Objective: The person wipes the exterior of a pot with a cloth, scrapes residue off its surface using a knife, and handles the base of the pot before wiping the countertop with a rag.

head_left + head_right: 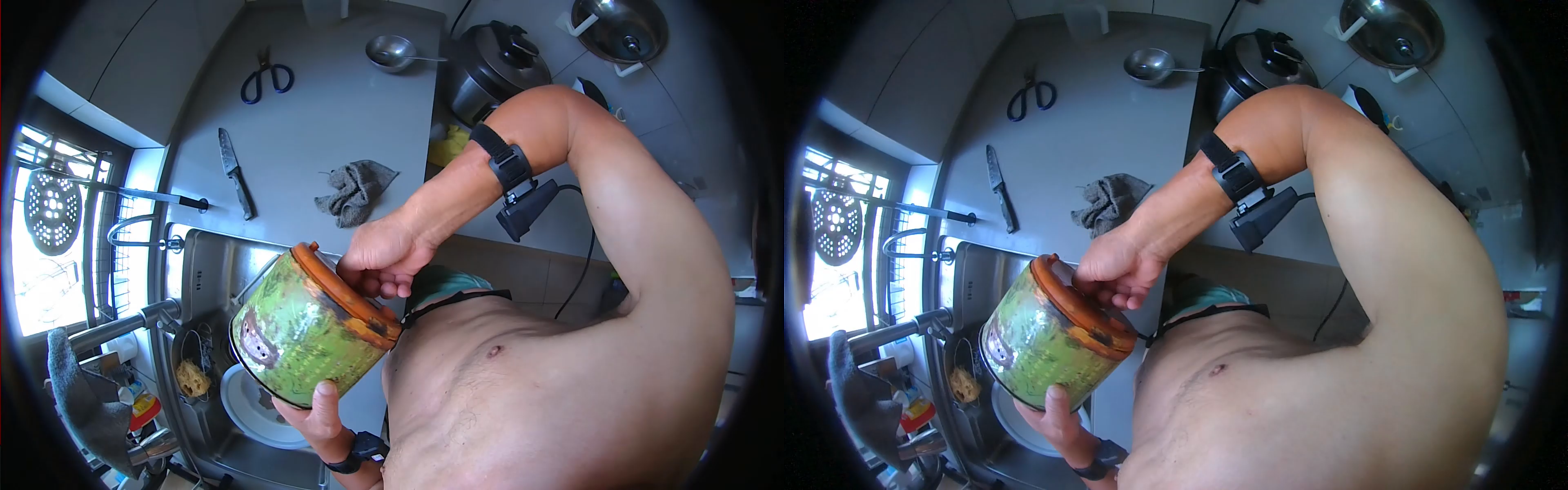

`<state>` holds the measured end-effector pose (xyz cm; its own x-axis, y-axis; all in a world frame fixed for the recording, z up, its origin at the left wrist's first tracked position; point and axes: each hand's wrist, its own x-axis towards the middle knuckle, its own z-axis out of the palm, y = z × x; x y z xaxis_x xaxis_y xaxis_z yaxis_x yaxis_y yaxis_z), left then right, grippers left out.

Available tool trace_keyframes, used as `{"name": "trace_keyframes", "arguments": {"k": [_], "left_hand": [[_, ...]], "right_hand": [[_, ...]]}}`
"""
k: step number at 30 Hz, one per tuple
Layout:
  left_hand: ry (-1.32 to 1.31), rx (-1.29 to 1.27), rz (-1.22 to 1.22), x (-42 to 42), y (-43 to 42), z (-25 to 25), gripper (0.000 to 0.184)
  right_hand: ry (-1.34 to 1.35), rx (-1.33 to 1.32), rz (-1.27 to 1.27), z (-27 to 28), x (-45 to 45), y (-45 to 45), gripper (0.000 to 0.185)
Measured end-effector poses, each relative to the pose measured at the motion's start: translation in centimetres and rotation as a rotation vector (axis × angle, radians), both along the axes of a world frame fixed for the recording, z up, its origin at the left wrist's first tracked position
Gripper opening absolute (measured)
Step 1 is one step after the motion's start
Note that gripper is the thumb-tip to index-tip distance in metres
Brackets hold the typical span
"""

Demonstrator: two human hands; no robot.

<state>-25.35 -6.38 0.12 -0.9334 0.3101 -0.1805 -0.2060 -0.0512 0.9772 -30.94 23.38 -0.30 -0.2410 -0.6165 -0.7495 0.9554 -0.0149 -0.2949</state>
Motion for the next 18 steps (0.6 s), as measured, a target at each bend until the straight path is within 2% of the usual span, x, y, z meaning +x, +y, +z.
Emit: {"name": "trace_keyframes", "arguments": {"k": [1,3,4,6,8,10,13,18], "left_hand": [[0.018,-0.022,-0.048,0.1,-0.2,0.2,0.08],[0.042,-0.066,0.052,0.6,-0.2,-0.3,0.072],[0.055,-0.088,0.103,0.8,-0.2,-0.7,0.068],[-0.064,0.109,0.171,-0.2,0.1,-1.1,0.069],[-0.203,0.352,0.202,-1.1,0.1,-2.4,0.064],[-0.339,0.471,0.24,-1.3,-1.4,-4.1,0.06],[-0.47,0.703,0.174,-1.7,-2.0,-5.5,0.054],[-0.544,0.859,0.057,-2.3,-1.1,-5.2,0.052]], "right_hand": [[0.014,0.022,-0.002,0.0,0.2,0.0,0.019],[0.043,0.065,-0.005,0.6,0.6,-0.2,0.02],[0.184,0.15,0.015,1.0,0.7,-0.2,0.019],[0.467,0.319,0.052,2.5,0.8,-0.2,0.017],[1.058,0.385,0.046,2.6,1.0,0.5,0.015],[1.628,0.405,0.063,2.2,0.7,1.2,0.015],[1.945,0.356,0.128,1.3,-0.1,1.5,0.015],[2.007,0.341,0.205,1.7,-0.3,1.4,0.014]]}}
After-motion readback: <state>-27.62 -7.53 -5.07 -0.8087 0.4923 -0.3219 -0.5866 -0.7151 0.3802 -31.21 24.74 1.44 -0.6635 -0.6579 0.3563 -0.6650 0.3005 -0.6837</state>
